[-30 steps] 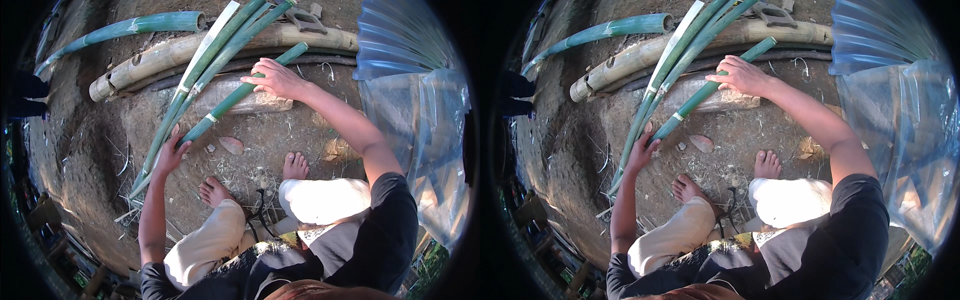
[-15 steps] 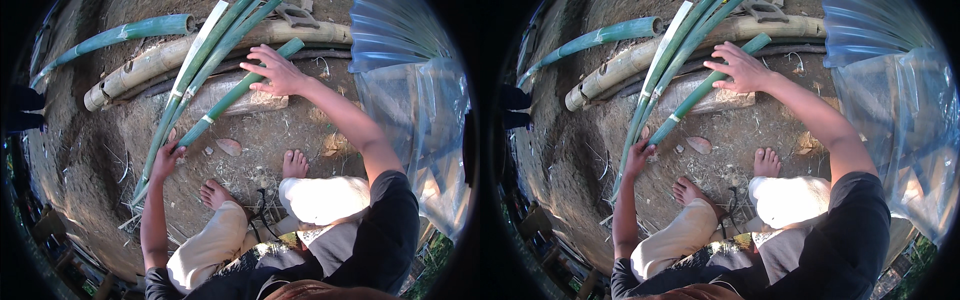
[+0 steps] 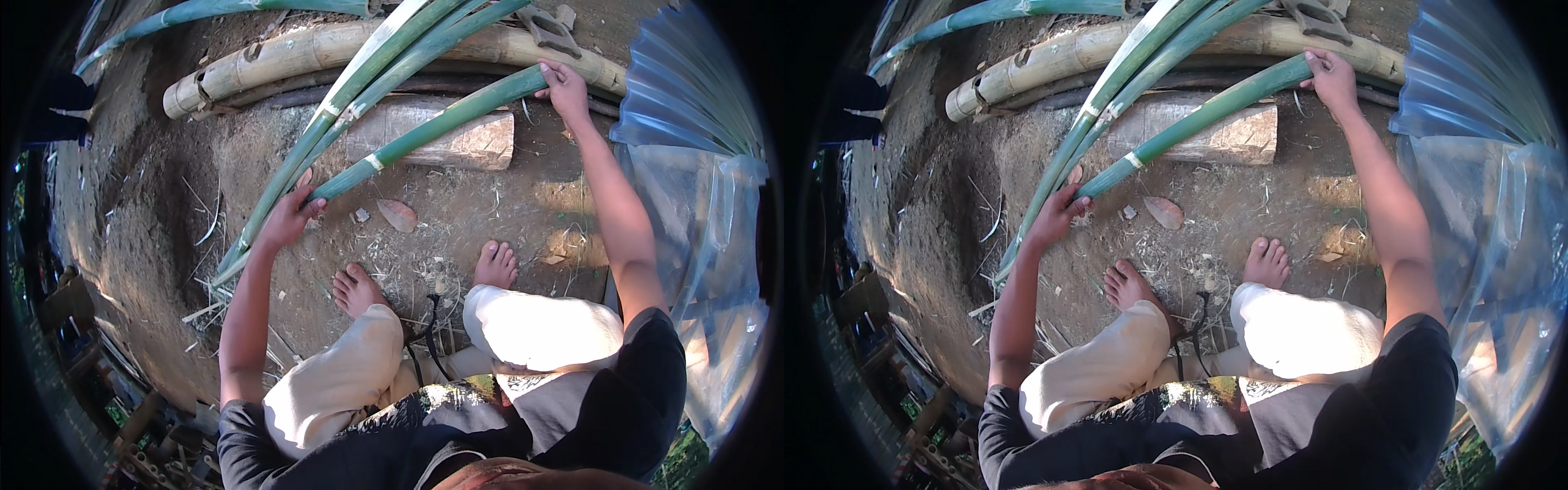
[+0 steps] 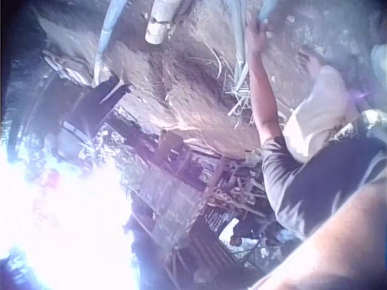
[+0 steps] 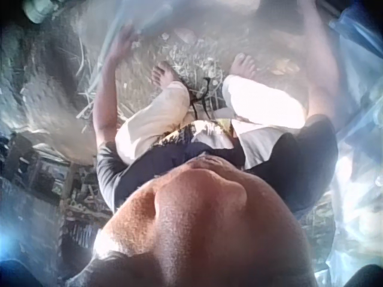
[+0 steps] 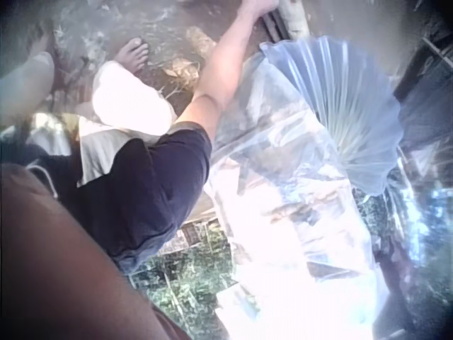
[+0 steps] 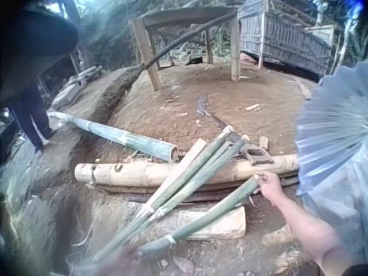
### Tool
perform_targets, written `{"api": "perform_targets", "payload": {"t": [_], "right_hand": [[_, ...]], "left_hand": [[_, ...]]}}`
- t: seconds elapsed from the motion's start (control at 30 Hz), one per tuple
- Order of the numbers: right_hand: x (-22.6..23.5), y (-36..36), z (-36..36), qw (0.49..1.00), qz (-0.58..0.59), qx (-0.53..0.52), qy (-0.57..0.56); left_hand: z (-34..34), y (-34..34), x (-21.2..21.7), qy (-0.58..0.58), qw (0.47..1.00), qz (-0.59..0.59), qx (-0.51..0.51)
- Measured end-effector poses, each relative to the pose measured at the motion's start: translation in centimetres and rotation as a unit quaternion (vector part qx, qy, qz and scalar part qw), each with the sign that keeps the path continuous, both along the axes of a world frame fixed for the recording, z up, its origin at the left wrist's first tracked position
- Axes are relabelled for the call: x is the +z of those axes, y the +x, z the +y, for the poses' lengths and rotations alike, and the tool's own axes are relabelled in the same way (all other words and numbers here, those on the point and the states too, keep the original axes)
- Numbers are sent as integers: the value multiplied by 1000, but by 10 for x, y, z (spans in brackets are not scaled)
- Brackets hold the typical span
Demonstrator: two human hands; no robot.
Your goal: The person sits on the ground and uses a hand saw to cut long green bamboo poles into shorter segments. They position the bamboo on a wooden log, saw through it, and then inspect the cut pieces.
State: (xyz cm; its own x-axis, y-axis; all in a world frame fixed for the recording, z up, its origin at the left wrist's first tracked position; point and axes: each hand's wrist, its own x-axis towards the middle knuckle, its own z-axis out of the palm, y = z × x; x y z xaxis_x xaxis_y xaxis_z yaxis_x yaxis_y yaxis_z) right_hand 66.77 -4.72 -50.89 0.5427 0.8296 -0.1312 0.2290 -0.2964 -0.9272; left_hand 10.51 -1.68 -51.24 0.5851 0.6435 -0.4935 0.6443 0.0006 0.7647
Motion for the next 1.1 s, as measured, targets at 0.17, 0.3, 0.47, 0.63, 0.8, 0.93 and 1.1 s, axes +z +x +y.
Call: {"api": "perform_targets", "payload": {"t": [0.17, 0.3, 0.47, 0.63, 0.8, 0.93, 1.1], "right_hand": [[12, -9, 22, 997, -52, 44, -39], [8, 43, 4, 993, -27, 101, -53], [26, 29, -17, 969, 49, 215, -116], [19, 46, -16, 970, 63, 193, -132], [27, 47, -10, 970, 65, 199, -126], [50, 54, -6, 972, 51, 201, -111], [57, 53, -7, 983, 55, 163, -71]], "left_hand": [[-1, -28, -7, -50, 998, -34, 3], [1, -8, 2, 108, 993, 18, -39], [-8, -16, 0, 209, 972, 87, -67], [-13, -13, 10, 301, 943, 124, -66], [-1, -18, 26, 258, 958, 113, -62], [21, -12, 65, 130, 984, 87, -91], [22, -19, 69, 25, 999, -25, -13]]}}
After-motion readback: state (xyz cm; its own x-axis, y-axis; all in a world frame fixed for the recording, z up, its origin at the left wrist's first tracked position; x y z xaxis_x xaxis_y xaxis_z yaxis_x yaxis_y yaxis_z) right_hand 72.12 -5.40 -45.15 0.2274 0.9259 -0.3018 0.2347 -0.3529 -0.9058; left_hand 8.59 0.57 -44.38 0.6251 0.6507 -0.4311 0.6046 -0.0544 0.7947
